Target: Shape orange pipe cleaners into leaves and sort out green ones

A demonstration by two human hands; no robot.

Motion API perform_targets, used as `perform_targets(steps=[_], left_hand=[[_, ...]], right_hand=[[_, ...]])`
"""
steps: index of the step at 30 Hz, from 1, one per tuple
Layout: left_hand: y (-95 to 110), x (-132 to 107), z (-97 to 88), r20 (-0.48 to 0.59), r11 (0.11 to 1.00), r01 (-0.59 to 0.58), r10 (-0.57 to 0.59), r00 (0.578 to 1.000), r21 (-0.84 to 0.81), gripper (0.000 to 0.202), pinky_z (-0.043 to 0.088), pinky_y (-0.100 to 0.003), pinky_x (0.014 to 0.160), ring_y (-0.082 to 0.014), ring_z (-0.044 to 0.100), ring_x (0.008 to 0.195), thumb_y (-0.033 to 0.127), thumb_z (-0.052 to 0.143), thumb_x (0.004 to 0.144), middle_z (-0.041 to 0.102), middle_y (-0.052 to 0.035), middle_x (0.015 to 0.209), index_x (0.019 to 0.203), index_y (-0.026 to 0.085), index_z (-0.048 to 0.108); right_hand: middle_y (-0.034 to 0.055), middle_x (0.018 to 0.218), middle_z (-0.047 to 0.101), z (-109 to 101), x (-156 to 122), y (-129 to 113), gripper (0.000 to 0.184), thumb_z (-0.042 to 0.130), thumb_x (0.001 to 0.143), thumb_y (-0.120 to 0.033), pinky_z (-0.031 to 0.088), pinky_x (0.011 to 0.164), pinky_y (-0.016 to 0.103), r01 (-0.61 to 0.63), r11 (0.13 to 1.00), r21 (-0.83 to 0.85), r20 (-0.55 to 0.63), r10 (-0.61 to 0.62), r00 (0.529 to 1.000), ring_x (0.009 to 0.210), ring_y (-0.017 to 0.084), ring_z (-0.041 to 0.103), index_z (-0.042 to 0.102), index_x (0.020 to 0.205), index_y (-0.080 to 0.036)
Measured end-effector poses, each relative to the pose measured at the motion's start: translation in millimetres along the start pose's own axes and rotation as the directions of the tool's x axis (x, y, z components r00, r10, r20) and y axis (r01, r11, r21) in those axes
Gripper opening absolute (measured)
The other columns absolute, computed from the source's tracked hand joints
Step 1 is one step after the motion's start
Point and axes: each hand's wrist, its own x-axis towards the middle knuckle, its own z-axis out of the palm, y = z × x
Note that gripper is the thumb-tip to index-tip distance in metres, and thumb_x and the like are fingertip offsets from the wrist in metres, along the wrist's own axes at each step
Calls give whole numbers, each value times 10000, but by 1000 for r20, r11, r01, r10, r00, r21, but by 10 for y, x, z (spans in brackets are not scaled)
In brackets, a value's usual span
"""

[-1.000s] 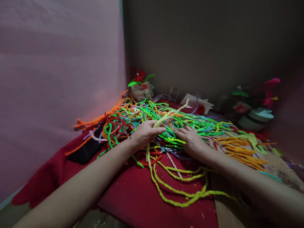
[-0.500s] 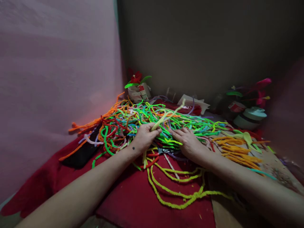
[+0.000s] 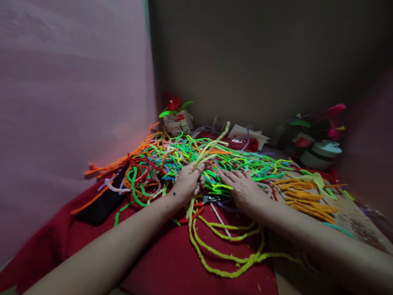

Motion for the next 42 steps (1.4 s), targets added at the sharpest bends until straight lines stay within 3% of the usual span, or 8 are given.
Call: perform_targets(steps=[9, 15, 19, 23, 28, 31, 34, 42], left_hand=[[-20, 30, -26, -30, 984, -66, 62, 998, -168, 271, 212, -152, 255, -28, 339, 266, 332, 494, 830, 589, 6, 579, 977, 114, 559], [126, -19, -107, -67, 961, -262, 269, 961, 92, 342, 221, -160, 309, -41, 314, 291, 384, 454, 850, 469, 67, 428, 1042, 138, 593], [70, -27, -124, 74, 778, -436, 454, 888, 452, 295, 463, -200, 598, -110, 595, 627, 289, 433, 860, 638, 4, 663, 1069, 188, 614], [-29, -9, -96, 309, 575, -524, 434, 847, 629, 332, 415, -281, 926, -157, 561, 1038, 165, 408, 833, 628, -15, 1117, 1097, 225, 601], [-51, -21, -103, 364, 506, -535, 402, 840, 677, 339, 446, -263, 887, -152, 583, 1003, 168, 380, 847, 638, -8, 1092, 1102, 233, 592], [-52, -52, -113, 397, 487, -560, 402, 825, 670, 386, 444, -261, 900, -150, 571, 1042, 125, 374, 828, 613, -3, 1153, 1133, 246, 578], [-64, -84, -116, 444, 411, -561, 351, 825, 718, 503, 438, -289, 925, -170, 551, 1092, 60, 385, 775, 521, -21, 1288, 1219, 254, 521], [-91, -124, -119, 493, 119, -547, 307, 814, 829, 535, 524, -305, 738, -197, 647, 886, 105, 376, 817, 434, -73, 1365, 1325, 274, 392]], right_hand=[[69, 1296, 512, -56, 41, 34, 691, 348, 668, -21, 338, 885, 480, -50, 996, 76, 33, 47, 998, 1055, 268, 473, 412, 1333, -201], [83, 1370, 434, 51, -20, 37, 604, 371, 748, -100, 317, 924, 475, -12, 1000, 0, 51, 12, 999, 1130, 282, 432, 390, 1348, -175], [65, 1358, 454, 99, -31, 60, 627, 408, 737, -121, 279, 979, 464, -18, 999, 42, 17, 18, 1000, 1179, 268, 419, 380, 1354, -231], [20, 1257, 557, 63, 5, 71, 615, 426, 708, -104, 354, 945, 400, -45, 993, 106, -16, 47, 999, 1134, 244, 487, 470, 1284, -317], [45, 961, 695, -323, 149, 193, 464, 425, 665, -55, 453, 807, 317, -95, 951, 295, -84, 124, 989, 906, 207, 610, 681, 1000, -248], [55, 706, 689, -649, 328, 355, 325, 436, 650, -59, 474, 613, 262, -272, 795, 542, -150, 410, 900, 641, 163, 613, 713, 779, -168], [52, 637, 659, -803, 601, 532, 311, 409, 677, -68, 428, 483, 222, -290, 663, 690, -141, 516, 845, 499, 111, 545, 695, 786, -121], [87, 640, 669, -251, 1230, 649, 133, 597, 616, -145, 412, 574, 230, -463, 803, 374, 62, 477, 877, 645, 167, 597, 714, 676, -126]])
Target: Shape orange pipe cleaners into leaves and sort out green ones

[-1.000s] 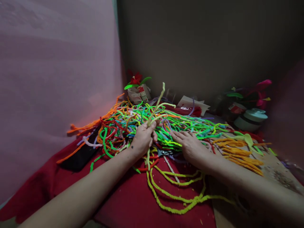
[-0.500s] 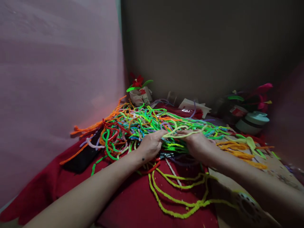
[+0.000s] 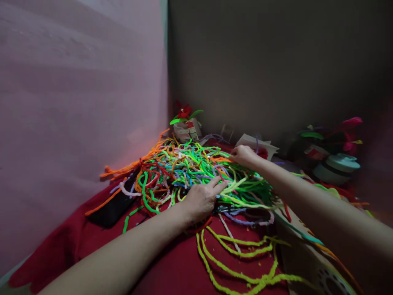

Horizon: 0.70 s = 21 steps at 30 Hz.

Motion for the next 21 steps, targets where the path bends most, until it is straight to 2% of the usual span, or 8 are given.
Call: perform_targets(steps=[2, 4, 8, 10, 13, 15, 18, 21], left_hand=[[1, -2, -2, 4, 999, -7, 7, 1000, 38, 526, 528, -303, 712, -202, 653, 855, 127, 390, 821, 434, -85, 1364, 1329, 266, 385], [-2, -1, -2, 13, 998, -17, 17, 1000, 61, 536, 532, -318, 689, -216, 656, 836, 132, 398, 815, 425, -95, 1369, 1336, 255, 375], [-15, 8, 1, 33, 999, -17, 15, 999, 37, 565, 534, -353, 676, -235, 655, 838, 94, 375, 793, 417, -90, 1376, 1339, 241, 371], [-18, 16, -3, 29, 1000, -4, 5, 1000, -15, 568, 529, -359, 716, -237, 644, 889, 86, 372, 788, 418, -79, 1376, 1332, 248, 382], [-18, 28, -13, 11, 992, 8, -7, 1000, -128, 572, 493, -330, 837, -205, 603, 1003, 68, 372, 778, 436, -37, 1367, 1308, 279, 413], [-17, 34, -15, 11, 983, 20, -19, 1000, -182, 576, 465, -322, 890, -193, 573, 1062, 59, 369, 772, 437, -23, 1367, 1299, 286, 425], [-24, 41, -9, 25, 973, 51, -46, 999, -224, 552, 451, -350, 909, -210, 550, 1099, 82, 373, 786, 422, -36, 1377, 1299, 275, 432], [-35, 59, 0, 4, 949, 69, -71, 997, -309, 549, 414, -337, 955, -192, 521, 1137, 60, 386, 763, 461, -20, 1348, 1260, 273, 482]], right_hand=[[95, 640, 667, 89, 16, -13, 119, 609, 594, -135, 412, 605, 242, 14, 999, -38, 21, -13, 1000, 672, 181, 602, 712, 653, -124], [84, 648, 665, 72, -5, -30, 127, 600, 609, -142, 405, 611, 239, 48, 998, -44, 32, -47, 998, 676, 174, 595, 713, 664, -127], [18, 590, 627, -191, -93, -36, 168, 580, 682, -247, 367, 512, 215, 98, 995, 15, 50, -98, 994, 559, 121, 531, 709, 719, -146], [-5, 523, 580, -342, -143, -8, 187, 591, 693, -303, 336, 448, 214, 80, 991, 104, 73, -88, 993, 466, 96, 468, 696, 705, -149], [-22, 479, 540, -505, -195, 76, 190, 617, 685, -337, 295, 399, 216, 39, 927, 372, 85, -76, 994, 392, 79, 404, 676, 708, -158], [-28, 478, 536, -584, -209, 140, 169, 623, 683, -323, 282, 400, 213, 47, 895, 444, 45, -74, 996, 388, 70, 395, 667, 699, -161], [-48, 430, 482, -722, -224, 200, 108, 676, 618, -232, 247, 423, 211, 86, 942, 325, -70, -67, 995, 397, 43, 356, 655, 600, -127], [-73, 407, 395, -900, -264, 195, 164, 635, 669, -235, 207, 438, 233, 94, 952, 291, -251, -19, 968, 396, 22, 282, 678, 700, -80]])
